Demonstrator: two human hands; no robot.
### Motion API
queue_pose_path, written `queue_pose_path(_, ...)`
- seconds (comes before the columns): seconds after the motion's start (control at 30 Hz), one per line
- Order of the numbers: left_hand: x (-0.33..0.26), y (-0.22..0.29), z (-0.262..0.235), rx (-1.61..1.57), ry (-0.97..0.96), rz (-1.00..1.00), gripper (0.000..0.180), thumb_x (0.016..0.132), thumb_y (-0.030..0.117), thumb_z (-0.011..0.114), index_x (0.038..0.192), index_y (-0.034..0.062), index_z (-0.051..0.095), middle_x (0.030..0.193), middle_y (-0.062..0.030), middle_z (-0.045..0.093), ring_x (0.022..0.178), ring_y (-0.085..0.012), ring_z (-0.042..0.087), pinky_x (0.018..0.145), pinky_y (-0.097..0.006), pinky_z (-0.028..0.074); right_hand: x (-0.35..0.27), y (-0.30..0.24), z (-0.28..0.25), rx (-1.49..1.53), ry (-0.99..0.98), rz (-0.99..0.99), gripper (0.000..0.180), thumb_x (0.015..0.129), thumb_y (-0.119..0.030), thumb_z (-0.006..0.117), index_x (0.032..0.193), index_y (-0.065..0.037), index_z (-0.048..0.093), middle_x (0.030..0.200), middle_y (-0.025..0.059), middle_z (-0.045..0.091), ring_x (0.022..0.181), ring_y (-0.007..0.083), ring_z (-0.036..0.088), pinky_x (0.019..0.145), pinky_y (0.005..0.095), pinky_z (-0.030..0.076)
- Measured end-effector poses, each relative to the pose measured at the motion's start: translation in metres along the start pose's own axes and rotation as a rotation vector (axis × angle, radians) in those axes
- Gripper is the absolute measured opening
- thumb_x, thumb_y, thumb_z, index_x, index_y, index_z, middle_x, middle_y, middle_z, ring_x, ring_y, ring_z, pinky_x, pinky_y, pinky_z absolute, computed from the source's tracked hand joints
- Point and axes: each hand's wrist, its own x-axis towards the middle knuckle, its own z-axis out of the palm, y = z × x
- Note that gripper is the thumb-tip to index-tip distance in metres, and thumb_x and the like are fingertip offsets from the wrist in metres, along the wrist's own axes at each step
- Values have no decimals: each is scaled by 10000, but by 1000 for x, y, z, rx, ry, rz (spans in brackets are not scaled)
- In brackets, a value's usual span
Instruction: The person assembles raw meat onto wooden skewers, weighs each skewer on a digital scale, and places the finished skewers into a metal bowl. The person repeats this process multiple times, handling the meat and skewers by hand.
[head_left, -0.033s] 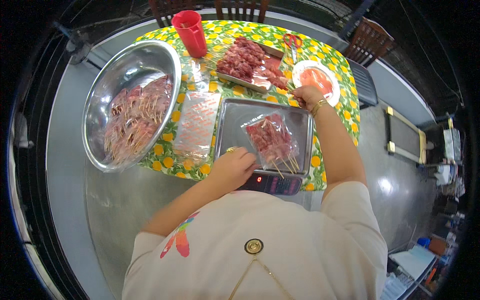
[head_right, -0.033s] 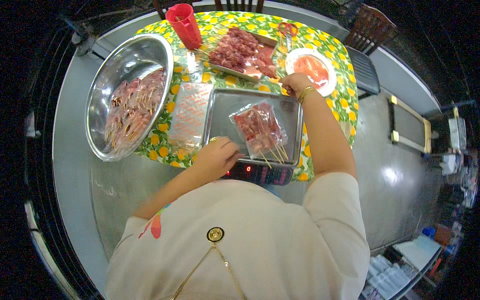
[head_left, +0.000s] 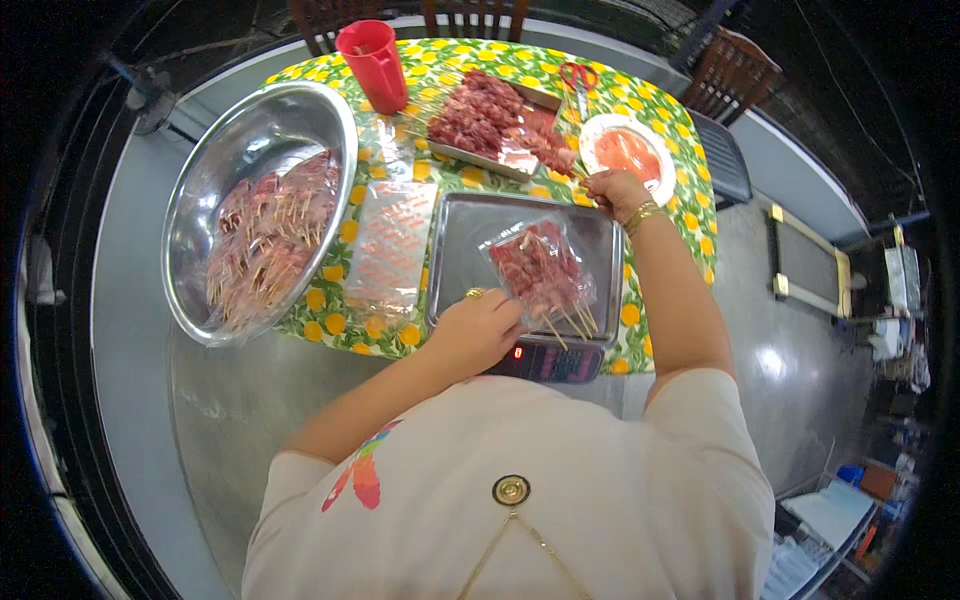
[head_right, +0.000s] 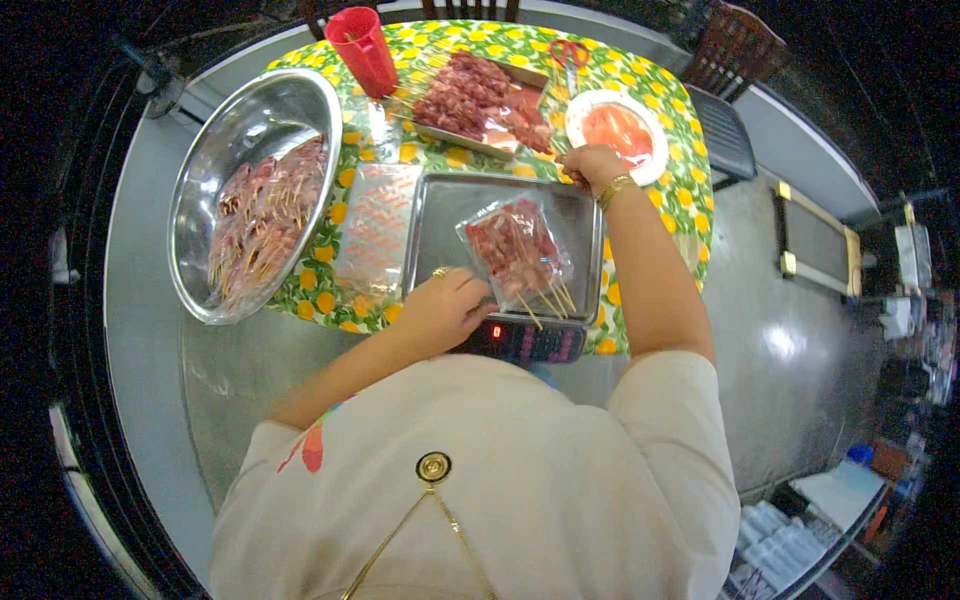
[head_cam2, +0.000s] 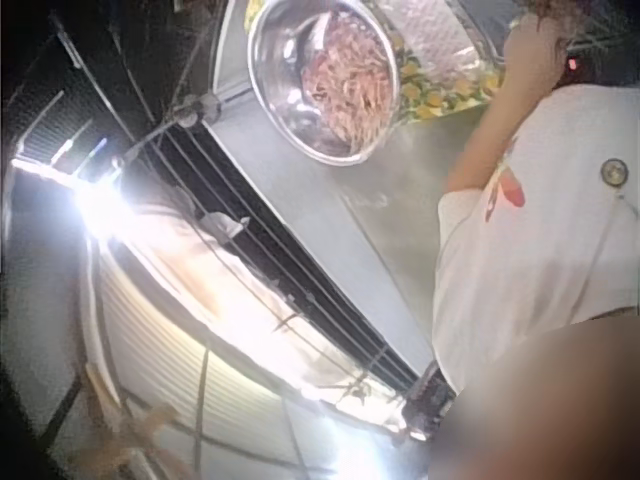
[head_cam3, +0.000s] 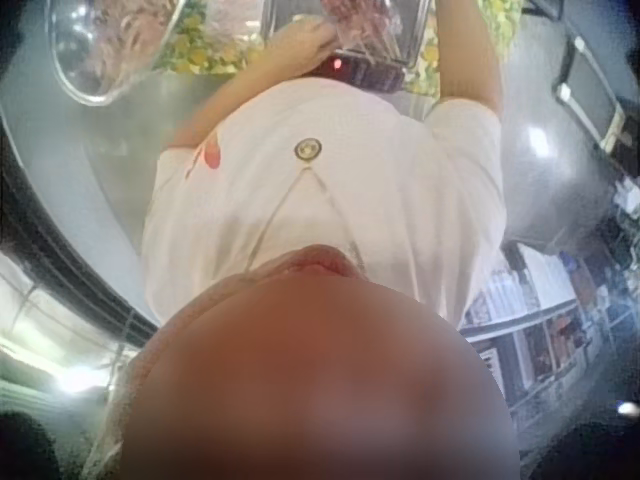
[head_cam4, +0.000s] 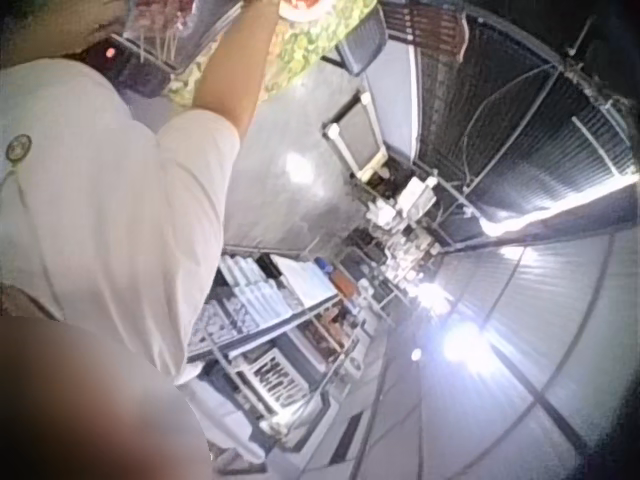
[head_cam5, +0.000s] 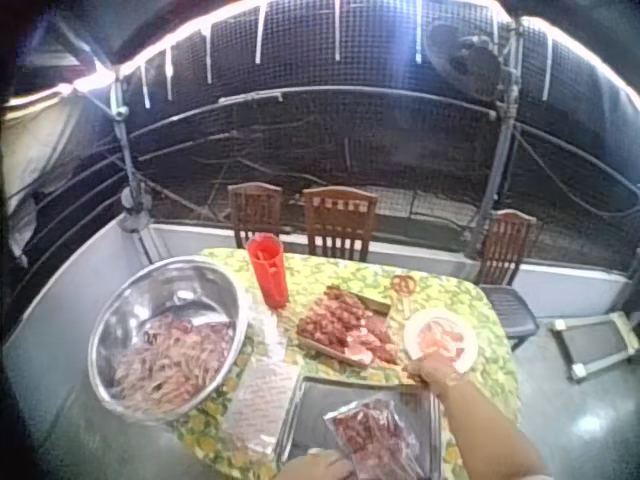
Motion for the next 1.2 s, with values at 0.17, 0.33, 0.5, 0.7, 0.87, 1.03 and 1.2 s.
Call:
queue_pose_path(0.17, 31, 10, 38, 17, -17, 91, 284, 857, 271, 724, 1069, 107, 631, 1027, -145, 637, 849, -349, 677, 691, -469, 565, -182, 20, -15, -94, 105, -188, 170, 872, -183, 756, 880, -31, 679, 682, -10, 595, 523, 68, 496, 488, 241, 384)
queue_pose_path(0.33, 54, -3, 50, 165, -179, 68, 186, 862, 192, 683, 1015, 90, 654, 1007, -162, 657, 870, -365, 679, 720, -479, 562, -313, 69, -4, -74, 324, 5, 168, 856, -156, 756, 905, -1, 710, 692, 9, 616, 520, 72, 516, 460, 238, 401)
queue_pose_path(0.5, 70, -9, 31, -23, -64, 98, 153, 898, 196, 634, 931, 47, 635, 948, -183, 654, 872, -409, 658, 761, -505, 536, -366, 112, 10, 55, 332, 123, 153, 851, -126, 743, 927, 6, 727, 708, 31, 641, 518, 71, 520, 447, 228, 415)
queue_pose_path(0.7, 67, 1, 22, 40, -81, 147, 153, 916, 188, 607, 979, 49, 618, 944, -173, 651, 870, -404, 658, 746, -507, 540, -318, 143, 24, 180, 260, 147, 145, 856, -99, 709, 963, -1, 717, 750, 44, 640, 543, 93, 520, 483, 252, 411)
queue_pose_path(0.87, 61, 3, 24, 146, -102, 205, 113, 916, 165, 592, 978, 72, 603, 943, -157, 645, 870, -389, 668, 730, -506, 551, -267, 143, 40, 71, 244, 40, 157, 860, -97, 700, 977, 3, 727, 746, 36, 652, 573, 109, 559, 508, 265, 442)
queue_pose_path(1.03, 52, 7, 28, 86, -120, 191, 112, 926, 173, 581, 984, 80, 603, 959, -160, 645, 876, -386, 672, 740, -514, 551, -220, 130, 79, -462, 396, -126, 240, 864, -249, 720, 937, -24, 759, 837, 189, 725, 781, 320, 708, 720, 418, 554)
queue_pose_path(1.2, 41, -26, 10, 20, -107, 25, 178, 907, 133, 592, 1075, 109, 646, 1055, -166, 675, 972, -391, 669, 841, -521, 532, -218, 117, 72, -711, 391, -247, 306, 859, -330, 712, 975, -54, 777, 950, 183, 733, 900, 368, 700, 814, 434, 545)
